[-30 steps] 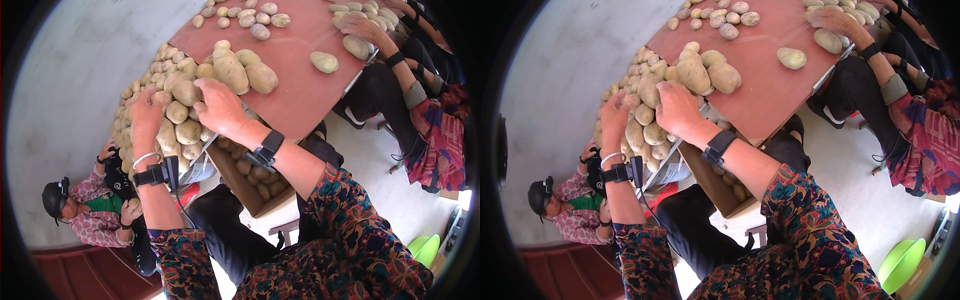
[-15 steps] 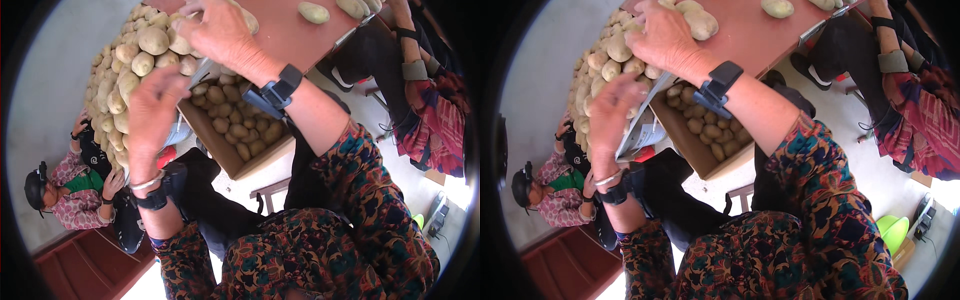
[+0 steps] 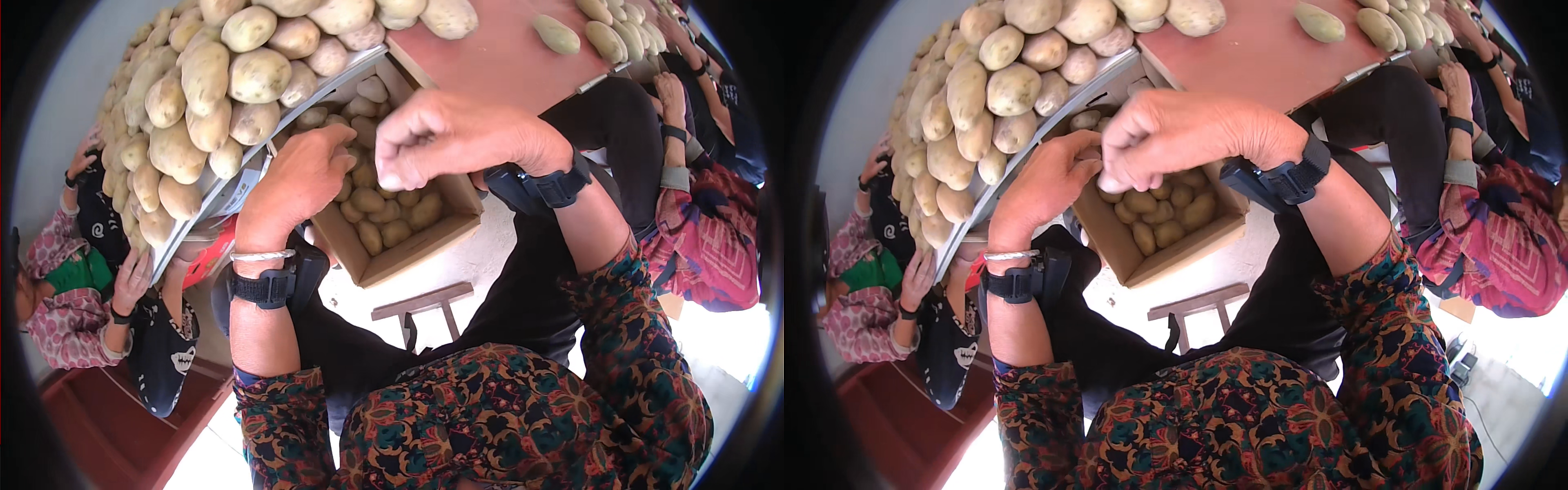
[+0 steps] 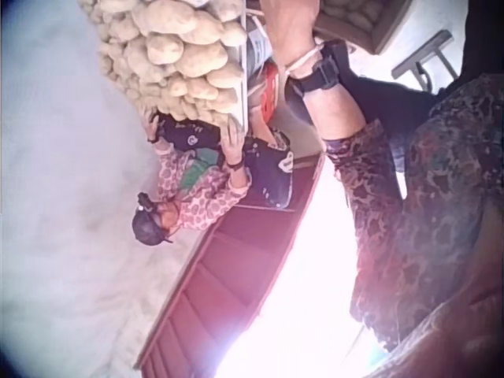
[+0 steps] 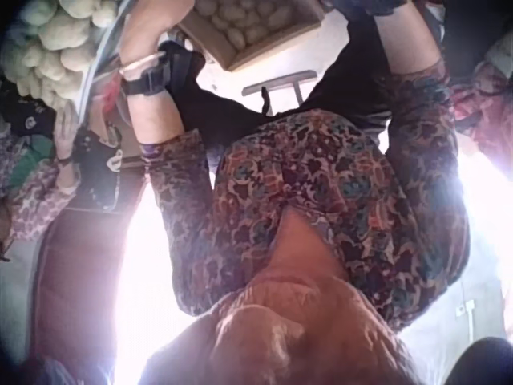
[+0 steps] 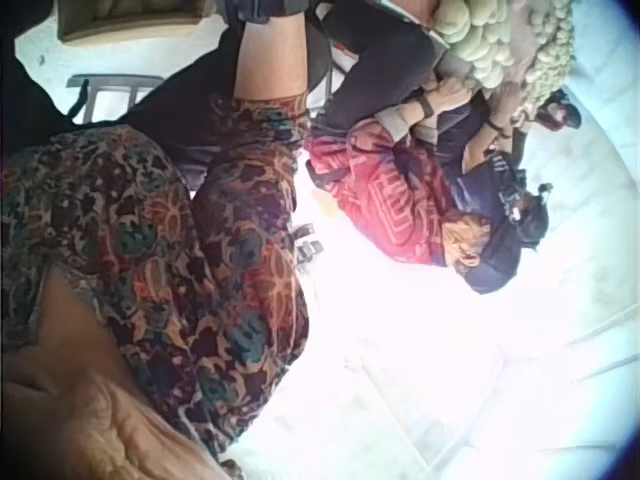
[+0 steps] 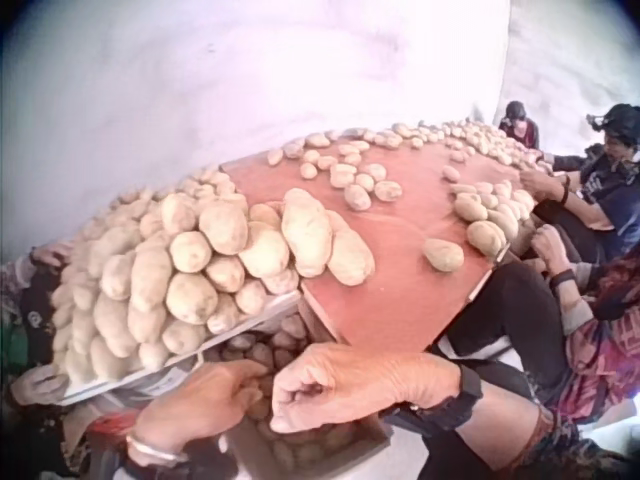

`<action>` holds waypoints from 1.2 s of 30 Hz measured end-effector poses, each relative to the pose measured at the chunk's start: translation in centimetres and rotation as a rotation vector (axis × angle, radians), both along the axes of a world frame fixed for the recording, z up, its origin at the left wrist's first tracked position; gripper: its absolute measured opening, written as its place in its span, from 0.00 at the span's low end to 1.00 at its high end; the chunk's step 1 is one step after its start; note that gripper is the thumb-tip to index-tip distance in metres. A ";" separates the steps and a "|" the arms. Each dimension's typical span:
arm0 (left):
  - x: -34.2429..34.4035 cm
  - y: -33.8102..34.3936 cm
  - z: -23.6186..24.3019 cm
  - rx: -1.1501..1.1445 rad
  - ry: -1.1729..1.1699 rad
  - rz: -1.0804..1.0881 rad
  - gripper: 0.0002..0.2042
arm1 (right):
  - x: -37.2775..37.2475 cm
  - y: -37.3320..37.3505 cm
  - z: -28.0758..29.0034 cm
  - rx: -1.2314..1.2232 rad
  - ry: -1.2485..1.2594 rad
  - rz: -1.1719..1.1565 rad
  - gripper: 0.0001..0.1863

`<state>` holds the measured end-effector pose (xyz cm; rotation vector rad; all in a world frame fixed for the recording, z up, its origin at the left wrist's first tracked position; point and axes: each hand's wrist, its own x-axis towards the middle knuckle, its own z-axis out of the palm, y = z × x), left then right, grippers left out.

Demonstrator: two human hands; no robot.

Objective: Sorting potatoes from a table into a cardboard box.

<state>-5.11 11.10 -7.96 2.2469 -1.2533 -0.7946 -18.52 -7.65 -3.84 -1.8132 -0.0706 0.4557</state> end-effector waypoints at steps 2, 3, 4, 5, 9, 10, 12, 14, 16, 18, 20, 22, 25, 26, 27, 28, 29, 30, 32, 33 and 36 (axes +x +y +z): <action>0.5 1.0 -0.5 -0.094 -0.104 -0.070 0.16 | 0.8 0.8 -1.8 -0.081 0.015 0.084 0.18; 0.8 1.5 -0.6 -0.059 -0.101 -0.058 0.16 | 1.2 1.3 -2.4 -0.245 0.094 0.107 0.19; 0.8 1.6 -0.6 -0.070 -0.085 -0.053 0.16 | 1.4 1.6 -3.1 -0.416 0.177 0.126 0.20; 0.7 1.7 0.0 -0.039 -0.149 -0.070 0.17 | 1.9 1.4 -4.9 -0.429 0.185 0.132 0.20; 1.7 2.6 0.5 0.041 -0.184 -0.083 0.17 | 4.1 1.4 -13.0 -0.643 0.423 0.237 0.25; 1.8 2.8 0.9 0.031 -0.179 -0.077 0.17 | 4.6 1.9 -14.0 -0.660 0.588 0.220 0.26; 1.8 3.7 1.4 0.040 -0.184 -0.035 0.16 | 5.4 3.6 -16.9 -0.570 0.579 0.127 0.25; 2.1 5.5 0.4 -0.062 -0.203 -0.046 0.17 | 6.3 5.5 -20.0 -0.488 0.512 0.084 0.24; 1.9 5.2 -0.3 -0.089 -0.193 -0.068 0.16 | 6.7 6.2 -28.3 -0.547 0.315 0.147 0.24; 0.5 1.8 0.4 -0.038 -0.141 -0.095 0.13 | 5.4 4.6 -35.2 -0.691 0.450 -0.010 0.27; 0.3 3.7 -0.6 -0.056 -0.153 -0.063 0.13 | 6.3 9.9 -35.9 -0.773 0.453 -0.183 0.29; 0.1 5.2 -0.7 -0.016 -0.151 -0.022 0.10 | 5.4 15.3 -34.2 -0.912 0.438 -0.343 0.31; -0.6 3.3 0.6 -0.088 -0.185 -0.071 0.07 | 5.4 11.7 -35.5 -0.936 0.488 -0.376 0.35; -0.5 3.2 0.6 -0.082 -0.176 -0.067 0.07 | 5.8 11.1 -35.4 -0.880 0.538 -0.308 0.37; -0.5 3.2 0.5 -0.103 -0.165 -0.073 0.07 | 5.4 10.9 -35.2 -0.878 0.546 -0.299 0.37; -0.1 3.6 0.3 -0.123 -0.163 -0.066 0.06 | 5.7 11.2 -33.5 -0.859 0.551 -0.252 0.36; 0.2 4.2 -0.2 -0.122 -0.170 -0.047 0.06 | 6.2 11.7 -31.9 -0.839 0.556 -0.204 0.34; 0.5 4.7 -0.4 -0.113 -0.175 -0.029 0.06 | 6.9 12.0 -32.0 -0.836 0.544 -0.186 0.34; 0.6 5.6 -0.6 -0.127 -0.201 -0.001 0.05 | 7.6 12.6 -32.8 -0.681 0.503 -0.093 0.32; 0.6 5.8 -0.6 -0.122 -0.195 0.000 0.05 | 7.7 12.3 -33.5 -0.682 0.514 -0.080 0.32; 0.7 5.1 -0.5 -0.149 -0.178 -0.014 0.05 | 6.2 10.0 -37.1 -0.798 0.541 0.116 0.30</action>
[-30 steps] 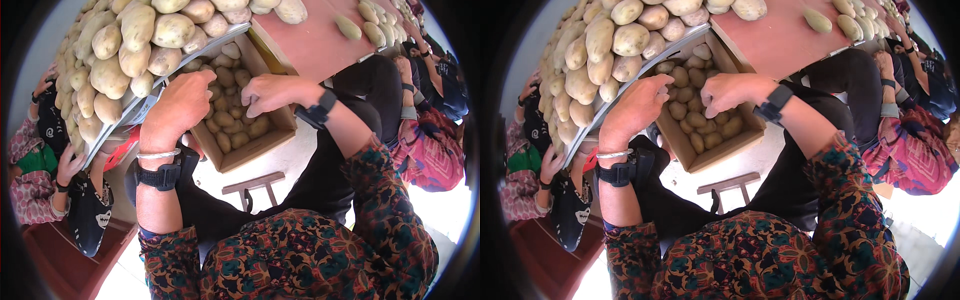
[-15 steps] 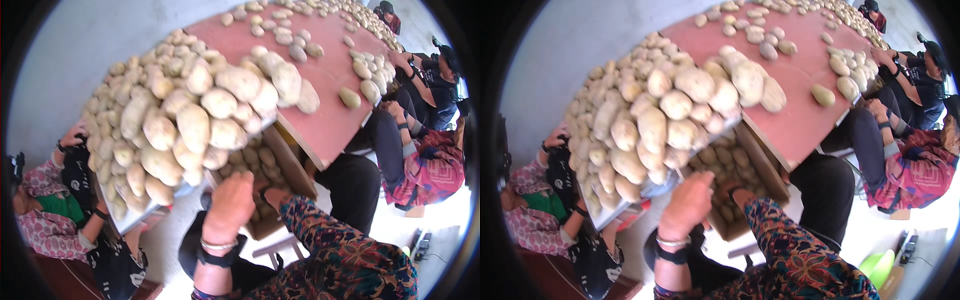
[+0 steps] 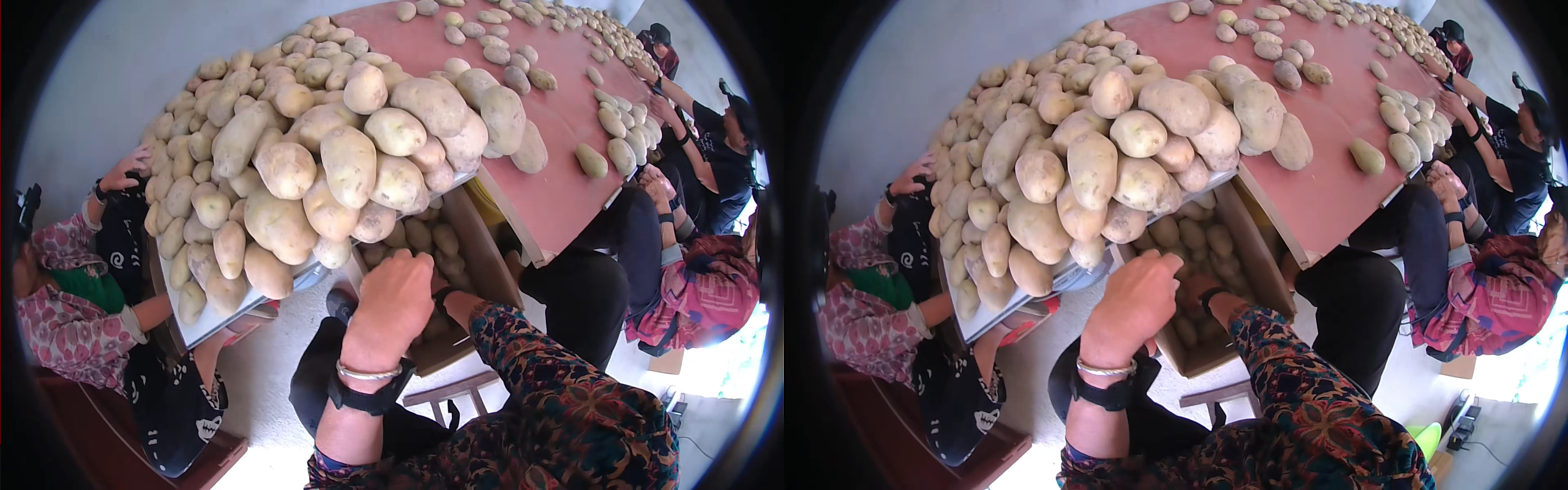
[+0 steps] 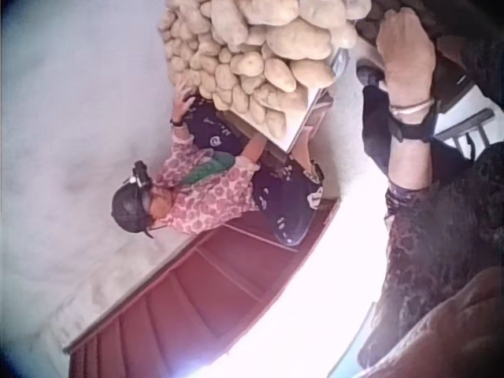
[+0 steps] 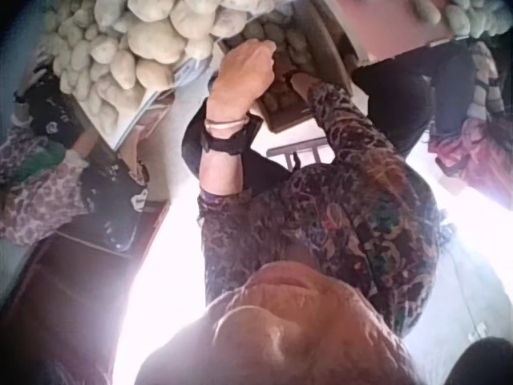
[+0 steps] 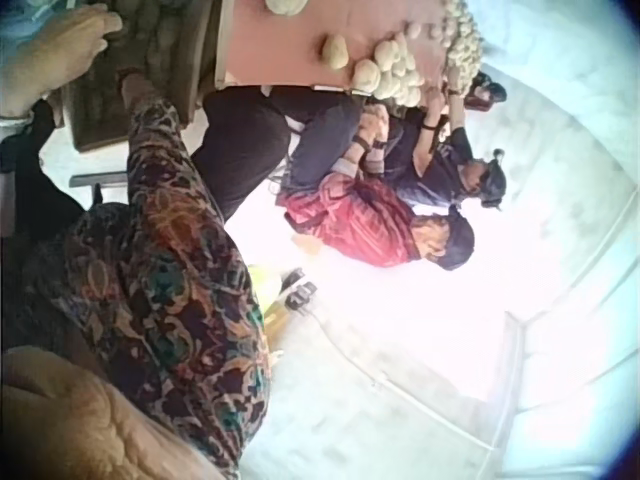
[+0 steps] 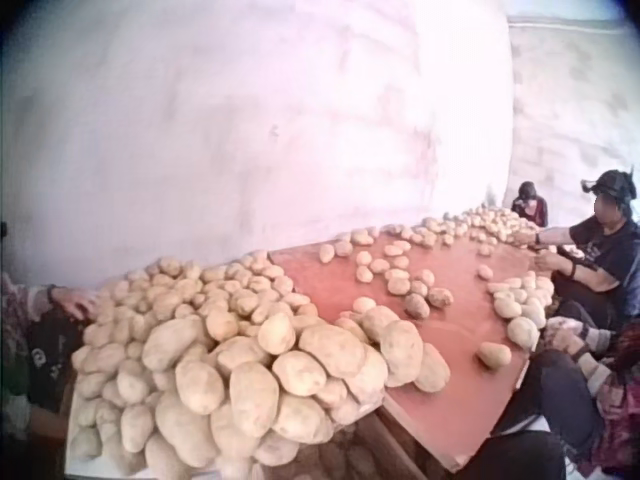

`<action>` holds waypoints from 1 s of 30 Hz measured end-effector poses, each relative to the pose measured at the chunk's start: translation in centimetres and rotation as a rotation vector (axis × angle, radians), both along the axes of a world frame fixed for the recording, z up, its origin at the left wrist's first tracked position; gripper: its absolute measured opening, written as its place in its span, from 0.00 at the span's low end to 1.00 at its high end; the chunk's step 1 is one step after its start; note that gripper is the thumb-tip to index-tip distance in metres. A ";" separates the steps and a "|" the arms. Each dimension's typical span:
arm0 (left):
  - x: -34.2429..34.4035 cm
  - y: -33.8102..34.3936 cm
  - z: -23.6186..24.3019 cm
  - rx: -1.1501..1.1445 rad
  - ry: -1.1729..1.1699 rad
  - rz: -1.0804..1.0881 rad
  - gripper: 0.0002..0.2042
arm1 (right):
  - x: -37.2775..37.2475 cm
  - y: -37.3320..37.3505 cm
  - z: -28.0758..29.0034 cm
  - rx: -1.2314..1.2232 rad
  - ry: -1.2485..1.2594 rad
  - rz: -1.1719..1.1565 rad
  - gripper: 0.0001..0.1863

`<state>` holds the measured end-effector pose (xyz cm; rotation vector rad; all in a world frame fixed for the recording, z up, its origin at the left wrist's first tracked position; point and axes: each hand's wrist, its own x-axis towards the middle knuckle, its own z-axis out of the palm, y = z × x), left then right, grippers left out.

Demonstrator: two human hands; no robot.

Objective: Sorting potatoes from a table into a cardboard box.

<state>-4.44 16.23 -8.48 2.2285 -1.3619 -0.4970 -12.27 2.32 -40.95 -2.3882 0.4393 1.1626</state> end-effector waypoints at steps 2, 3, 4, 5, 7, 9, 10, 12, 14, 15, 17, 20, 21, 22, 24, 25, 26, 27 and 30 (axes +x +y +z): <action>-0.5 -1.9 1.7 -0.012 -0.008 -0.060 0.06 | -2.8 -4.6 -2.8 0.013 -0.538 -0.271 0.29; -1.5 -4.9 2.1 -0.087 -0.007 -0.153 0.08 | -5.9 -10.7 -5.8 -0.070 -0.697 -0.299 0.23; -0.8 -3.8 0.8 -0.044 0.006 -0.118 0.08 | -4.7 -8.1 -5.4 -0.017 -0.680 -0.281 0.23; -0.1 -2.2 0.0 -0.002 -0.012 -0.076 0.08 | -2.9 -5.5 -2.2 0.067 -0.504 -0.193 0.21; 0.9 1.6 -1.0 0.064 -0.014 0.003 0.11 | -0.1 -1.1 6.9 0.214 -0.282 -0.126 0.19; 1.0 1.7 -0.7 0.060 -0.001 0.001 0.13 | -1.2 -2.1 14.9 0.422 -0.205 -0.439 0.18; 0.9 0.6 -0.3 0.017 -0.006 -0.017 0.14 | -2.5 -3.7 17.7 0.580 -0.185 -0.705 0.18; 1.0 -0.4 0.6 0.017 -0.003 -0.044 0.15 | -3.6 -5.7 21.3 0.764 -0.161 -0.854 0.20; 1.3 0.2 1.0 0.015 -0.008 -0.044 0.19 | -4.4 -5.9 24.6 0.867 -0.250 -0.984 0.27; 1.6 0.2 0.9 0.036 0.019 -0.068 0.21 | -5.1 -6.1 26.8 0.939 -0.279 -0.980 0.30; 1.5 0.0 1.0 0.058 0.046 -0.092 0.23 | -6.2 -6.1 30.0 1.007 -0.340 -1.015 0.30; 1.0 -0.6 1.4 0.069 0.132 -0.077 0.29 | -7.3 -6.6 31.9 1.135 -0.457 -1.012 0.28; 0.5 -0.9 1.8 0.042 0.256 -0.117 0.32 | -7.9 -6.1 32.9 1.189 -0.494 -1.011 0.28; 0.4 -1.8 2.3 0.004 0.363 -0.165 0.34 | -8.2 -6.0 33.7 1.239 -0.552 -0.998 0.27; -0.7 -2.7 2.2 -0.115 0.483 -0.173 0.31 | -8.3 -5.6 33.9 1.357 -0.621 -0.934 0.27; -1.1 -2.9 2.7 -0.099 0.500 -0.114 0.32 | -8.5 -5.5 33.7 1.326 -0.638 -0.898 0.27; -1.1 -2.5 2.7 -0.170 0.487 -0.131 0.33 | -8.3 -5.3 33.9 1.303 -0.643 -0.870 0.28; -0.9 -2.2 3.2 -0.176 0.493 -0.091 0.32 | -7.7 -5.5 34.6 1.311 -0.676 -0.844 0.28; -1.0 -2.2 4.3 -0.144 0.500 0.021 0.29 | -6.9 -5.6 36.5 1.186 -0.694 -0.730 0.29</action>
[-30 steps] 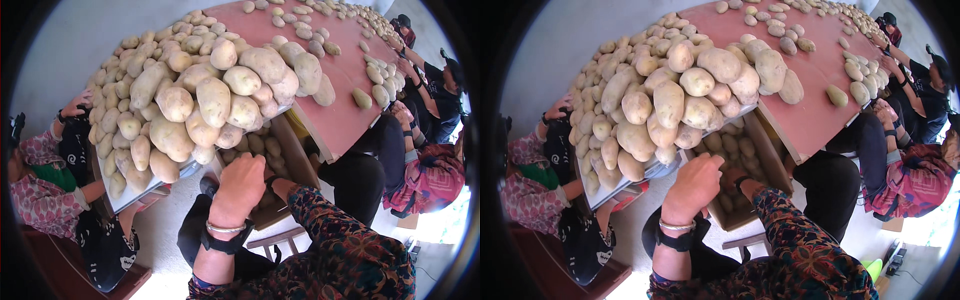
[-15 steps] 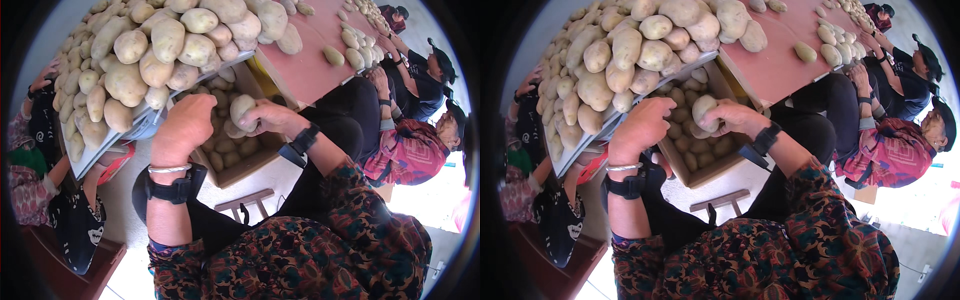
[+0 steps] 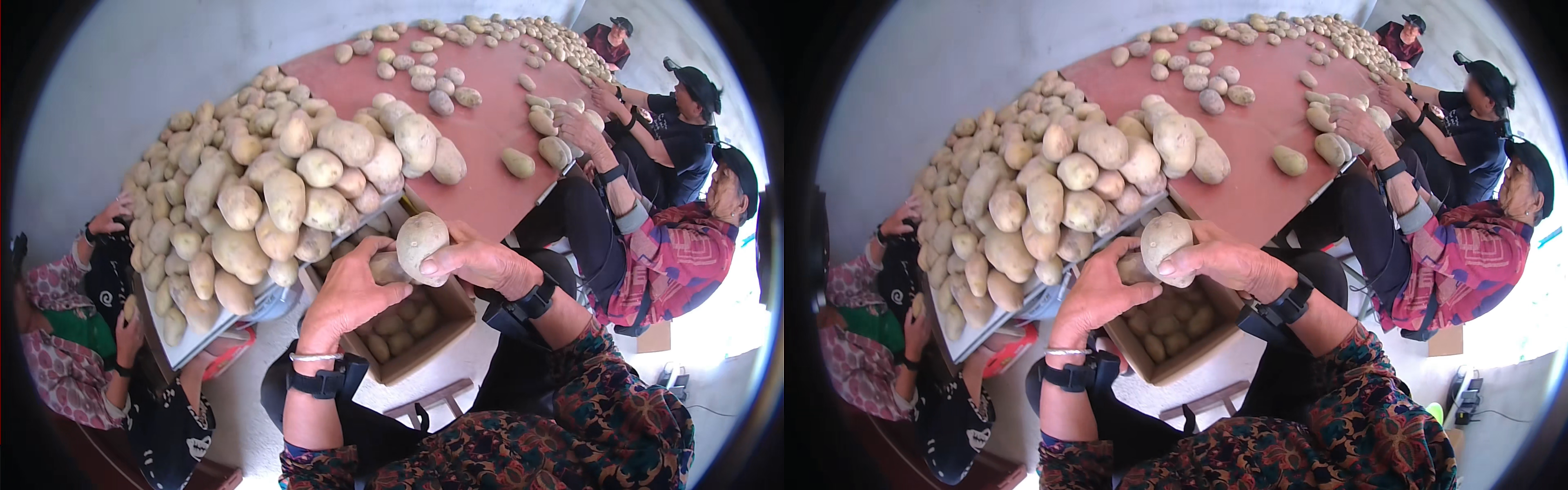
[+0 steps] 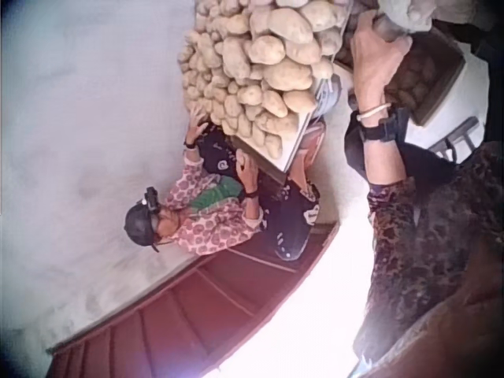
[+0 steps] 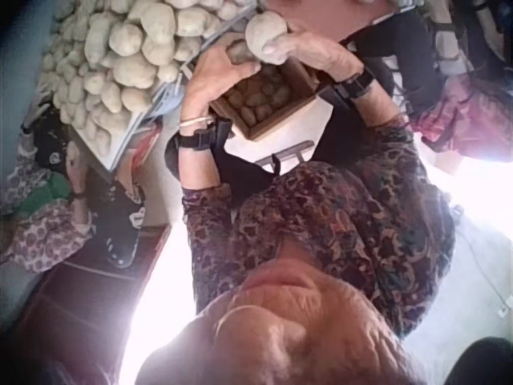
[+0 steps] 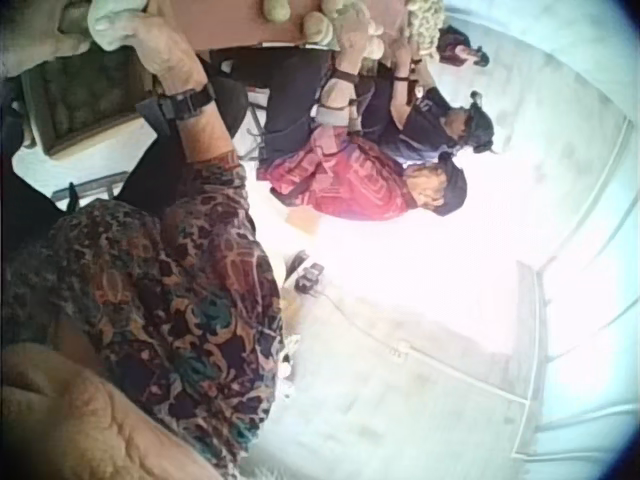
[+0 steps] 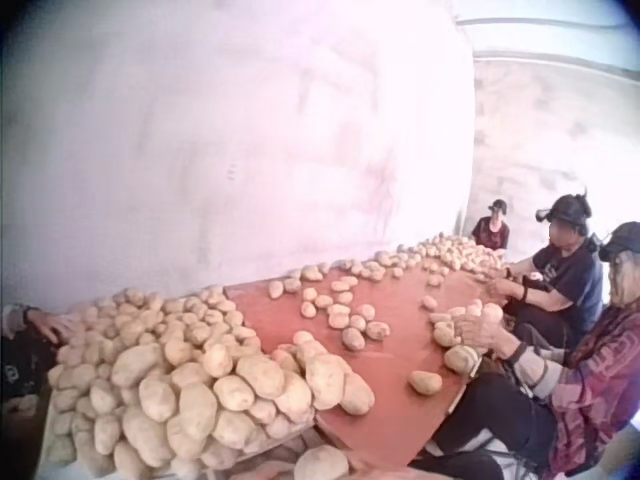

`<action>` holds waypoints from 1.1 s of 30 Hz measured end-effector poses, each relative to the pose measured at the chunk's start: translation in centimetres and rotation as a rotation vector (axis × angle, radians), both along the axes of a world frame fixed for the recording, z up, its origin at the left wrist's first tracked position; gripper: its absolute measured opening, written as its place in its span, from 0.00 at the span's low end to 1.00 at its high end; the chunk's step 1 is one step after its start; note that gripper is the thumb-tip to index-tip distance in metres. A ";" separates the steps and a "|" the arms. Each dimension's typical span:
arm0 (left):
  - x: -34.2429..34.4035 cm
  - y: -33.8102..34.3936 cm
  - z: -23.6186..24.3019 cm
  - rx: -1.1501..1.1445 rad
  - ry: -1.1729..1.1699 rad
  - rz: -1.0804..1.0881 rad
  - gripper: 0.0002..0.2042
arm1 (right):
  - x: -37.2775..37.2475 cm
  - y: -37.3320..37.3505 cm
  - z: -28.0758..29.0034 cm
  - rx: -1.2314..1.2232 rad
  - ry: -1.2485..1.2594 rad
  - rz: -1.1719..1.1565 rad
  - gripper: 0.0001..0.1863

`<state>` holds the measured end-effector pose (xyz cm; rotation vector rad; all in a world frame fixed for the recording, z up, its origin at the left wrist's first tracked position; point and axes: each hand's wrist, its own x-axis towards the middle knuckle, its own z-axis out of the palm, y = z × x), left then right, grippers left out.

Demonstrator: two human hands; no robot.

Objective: Sorting potatoes from a table into a cardboard box.

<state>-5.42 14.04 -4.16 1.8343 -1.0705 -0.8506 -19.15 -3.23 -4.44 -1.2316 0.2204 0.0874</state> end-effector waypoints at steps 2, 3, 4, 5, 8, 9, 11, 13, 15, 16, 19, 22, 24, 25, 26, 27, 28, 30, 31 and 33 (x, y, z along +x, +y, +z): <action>0.3 -0.2 0.2 0.050 0.007 0.076 0.28 | 0.7 -0.7 0.6 -0.375 -0.082 -0.095 0.32; 0.5 -0.2 -0.1 0.085 -0.015 0.069 0.27 | 0.9 -1.0 1.0 -0.377 -0.091 -0.095 0.32; 0.7 -0.2 -0.4 0.121 -0.035 0.064 0.26 | 1.0 -1.1 1.7 -0.254 -0.053 -0.180 0.33; 0.8 -0.1 -0.6 0.127 -0.045 0.054 0.25 | 1.1 -1.2 2.2 -0.129 -0.012 -0.264 0.34; 0.9 0.1 -0.4 0.182 -0.102 0.007 0.25 | 2.6 -2.3 3.2 -0.059 -0.052 -0.280 0.34; 0.7 0.2 -0.3 0.183 -0.102 0.004 0.25 | 3.1 -2.7 3.3 -0.012 -0.114 -0.250 0.30; 0.9 0.1 -0.3 0.203 -0.082 -0.012 0.24 | 4.3 -2.7 5.3 -0.053 -0.176 -0.262 0.29; 0.9 -0.3 -0.2 0.205 -0.098 -0.023 0.24 | 5.9 -4.6 6.4 -0.265 -0.182 -0.297 0.29; 0.8 -0.4 -0.1 0.219 -0.107 -0.033 0.24 | 7.8 -6.2 8.2 -0.481 -0.171 -0.371 0.30; 0.8 -0.6 0.0 0.233 -0.095 -0.028 0.25 | 9.0 -7.1 9.1 -0.704 -0.164 -0.439 0.31; 0.5 -1.5 0.0 0.220 -0.089 -0.045 0.24 | 13.0 -11.1 8.6 -0.892 -0.170 -0.458 0.33; 0.5 -1.6 0.1 0.219 -0.087 -0.038 0.23 | 16.5 -12.2 7.8 -1.207 -0.163 -0.559 0.31; 0.3 -1.9 0.1 0.222 -0.084 -0.047 0.23 | 17.3 -12.5 8.1 -1.296 -0.081 -0.468 0.32; 0.2 -2.2 0.1 0.224 -0.090 -0.046 0.22 | 17.5 -12.6 8.4 -1.296 -0.075 -0.471 0.32; 0.1 -2.4 0.1 0.225 -0.097 -0.047 0.22 | 17.6 -12.6 8.9 -1.327 0.028 -0.401 0.31; 0.0 -2.8 0.1 0.222 -0.095 -0.055 0.22 | 17.8 -12.5 9.2 -1.355 0.133 -0.331 0.30; 0.2 -2.7 -0.1 0.219 -0.097 -0.047 0.22 | 18.7 -12.4 8.5 -1.345 0.131 -0.324 0.30; 0.4 -2.5 -0.4 0.229 -0.098 -0.033 0.22 | 20.1 -11.9 7.4 -1.513 0.309 -0.188 0.31; 0.5 -2.3 -0.4 0.242 -0.085 -0.025 0.23 | 20.4 -11.6 6.9 -1.500 0.304 -0.178 0.31; 1.0 -1.7 -0.7 0.258 -0.063 -0.005 0.24 | 21.3 -10.4 6.2 -1.622 0.273 -0.077 0.31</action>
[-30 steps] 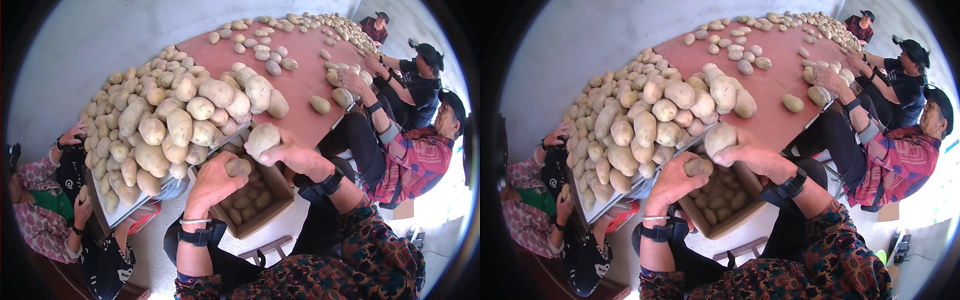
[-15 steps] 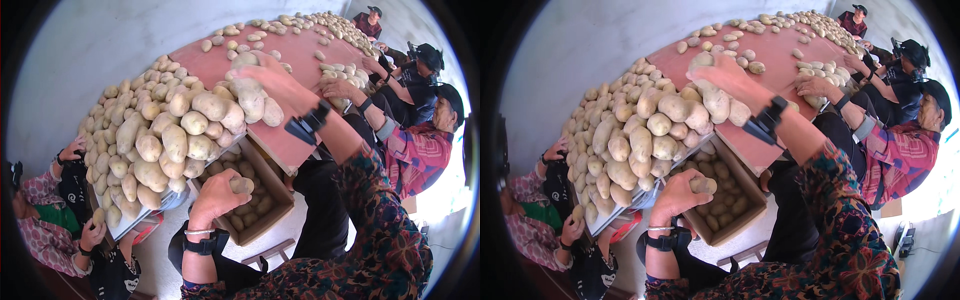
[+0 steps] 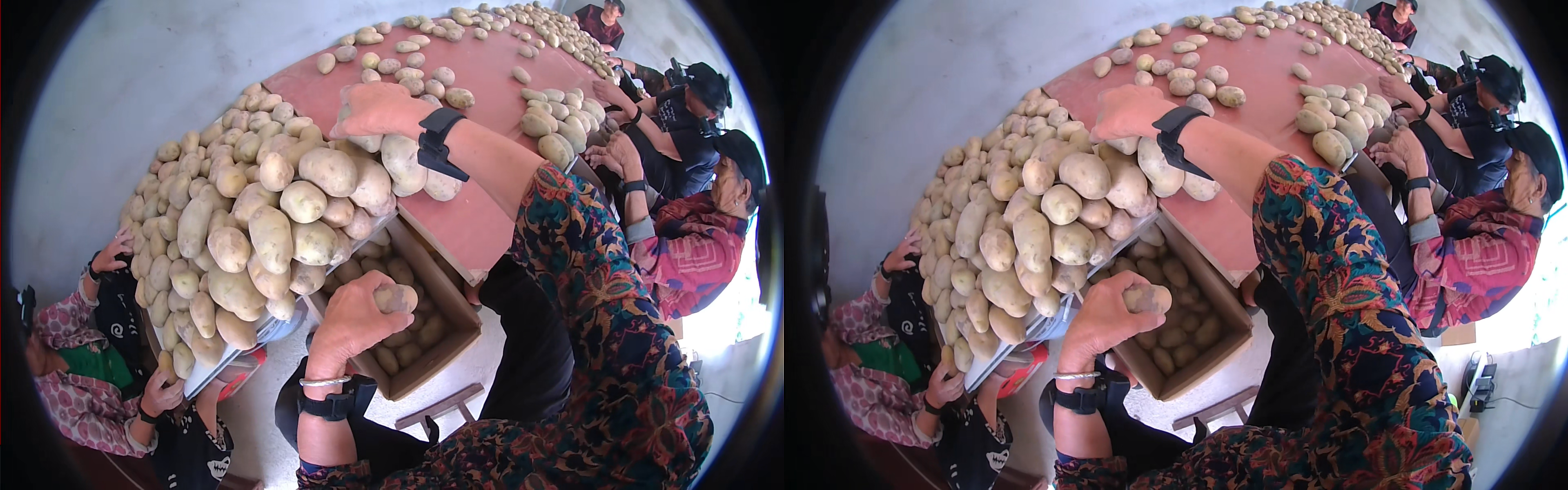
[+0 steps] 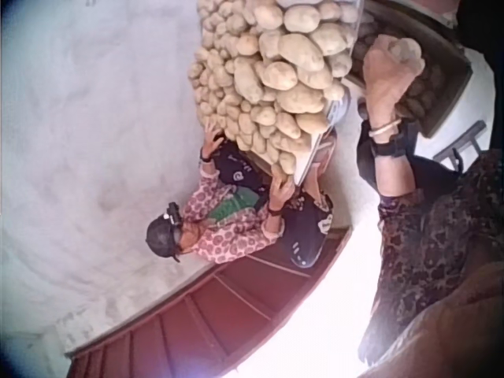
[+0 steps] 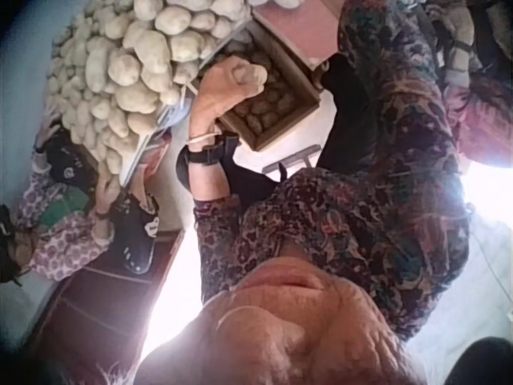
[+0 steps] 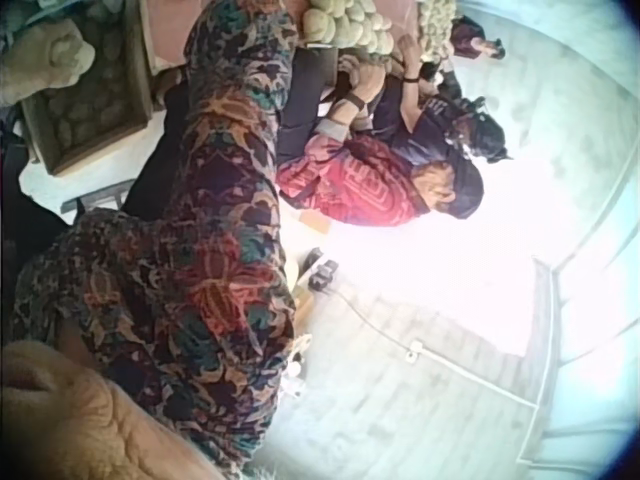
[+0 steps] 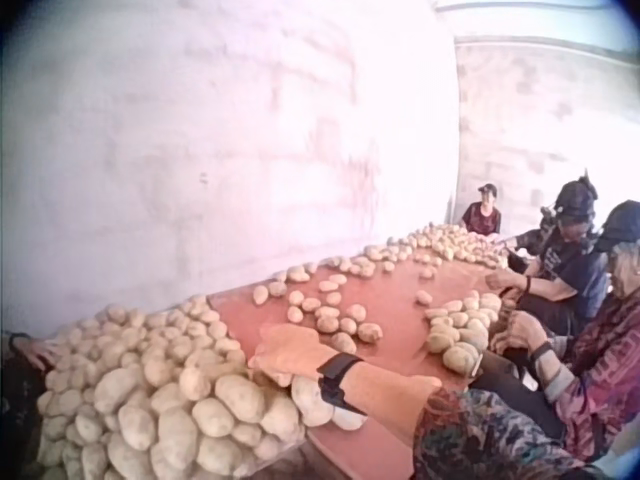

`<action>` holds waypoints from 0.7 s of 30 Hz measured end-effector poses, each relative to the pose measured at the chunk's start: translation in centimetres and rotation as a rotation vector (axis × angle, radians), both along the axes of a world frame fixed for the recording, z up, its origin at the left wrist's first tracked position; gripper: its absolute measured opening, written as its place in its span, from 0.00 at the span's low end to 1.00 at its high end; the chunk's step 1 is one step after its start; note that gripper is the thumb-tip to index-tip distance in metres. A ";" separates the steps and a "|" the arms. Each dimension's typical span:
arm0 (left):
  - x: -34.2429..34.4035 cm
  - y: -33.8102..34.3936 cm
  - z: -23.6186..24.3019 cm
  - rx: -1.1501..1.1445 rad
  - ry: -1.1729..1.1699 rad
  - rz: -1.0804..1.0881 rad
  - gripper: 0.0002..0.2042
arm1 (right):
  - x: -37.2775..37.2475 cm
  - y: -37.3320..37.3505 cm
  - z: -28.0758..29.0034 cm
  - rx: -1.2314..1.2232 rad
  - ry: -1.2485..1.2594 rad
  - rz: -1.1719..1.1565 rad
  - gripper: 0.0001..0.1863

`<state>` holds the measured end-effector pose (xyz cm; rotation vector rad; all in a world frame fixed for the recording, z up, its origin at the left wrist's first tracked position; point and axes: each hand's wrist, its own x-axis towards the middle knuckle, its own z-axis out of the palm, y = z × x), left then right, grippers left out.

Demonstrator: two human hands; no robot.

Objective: Sorting potatoes from a table into a cardboard box.

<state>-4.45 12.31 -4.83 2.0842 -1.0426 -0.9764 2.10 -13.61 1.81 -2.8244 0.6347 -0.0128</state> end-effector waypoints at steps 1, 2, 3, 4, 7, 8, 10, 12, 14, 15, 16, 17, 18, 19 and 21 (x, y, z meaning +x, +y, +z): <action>-0.2 -0.5 0.3 -0.051 0.039 -0.001 0.24 | -0.5 -0.5 0.7 -0.016 0.001 -0.018 0.31; -0.3 -0.9 0.5 -0.100 0.080 -0.001 0.24 | -0.9 -1.1 1.3 -0.054 0.040 0.002 0.31; -0.5 -1.3 0.7 -0.112 0.082 -0.016 0.24 | -1.2 -1.7 1.9 -0.090 0.080 0.022 0.31; -0.4 -1.4 0.6 -0.184 0.140 0.009 0.24 | -0.9 -2.0 1.7 -0.086 0.079 0.022 0.31; -0.2 -1.5 0.7 -0.300 0.269 0.075 0.24 | -0.6 -2.4 1.1 -0.091 0.067 0.055 0.30; -0.1 -1.4 0.7 -0.345 0.342 0.117 0.25 | -0.5 -2.2 1.1 -0.078 0.059 0.042 0.30; 0.0 -1.3 0.9 -0.360 0.458 0.167 0.27 | -0.6 -2.1 1.4 -0.072 0.049 0.025 0.30; 0.0 -1.5 1.0 -0.380 0.575 0.206 0.30 | -0.9 -2.6 1.5 -0.061 0.026 0.020 0.29; -0.3 -2.0 0.7 -0.515 0.697 0.260 0.32 | -1.2 -3.9 1.3 -0.057 0.032 0.060 0.28; 0.2 -1.2 0.3 -0.504 0.674 0.296 0.32 | 0.5 -3.6 0.2 -0.012 0.028 0.149 0.28; 0.6 -0.2 -0.2 -0.495 0.682 0.346 0.32 | 1.8 -3.2 -0.5 0.014 0.015 0.182 0.28; 0.4 -0.5 0.0 -0.514 0.719 0.339 0.32 | 1.0 -4.2 0.7 0.052 0.043 0.298 0.28; 0.3 -0.7 0.2 -0.527 0.723 0.323 0.32 | 0.3 -4.8 1.5 0.094 0.073 0.415 0.28; 0.3 -0.9 0.3 -0.535 0.749 0.316 0.31 | -0.3 -5.0 1.6 0.080 0.074 0.406 0.28; 0.3 -0.9 0.4 -0.530 0.768 0.324 0.31 | -1.3 -3.8 0.8 0.071 -0.058 0.171 0.29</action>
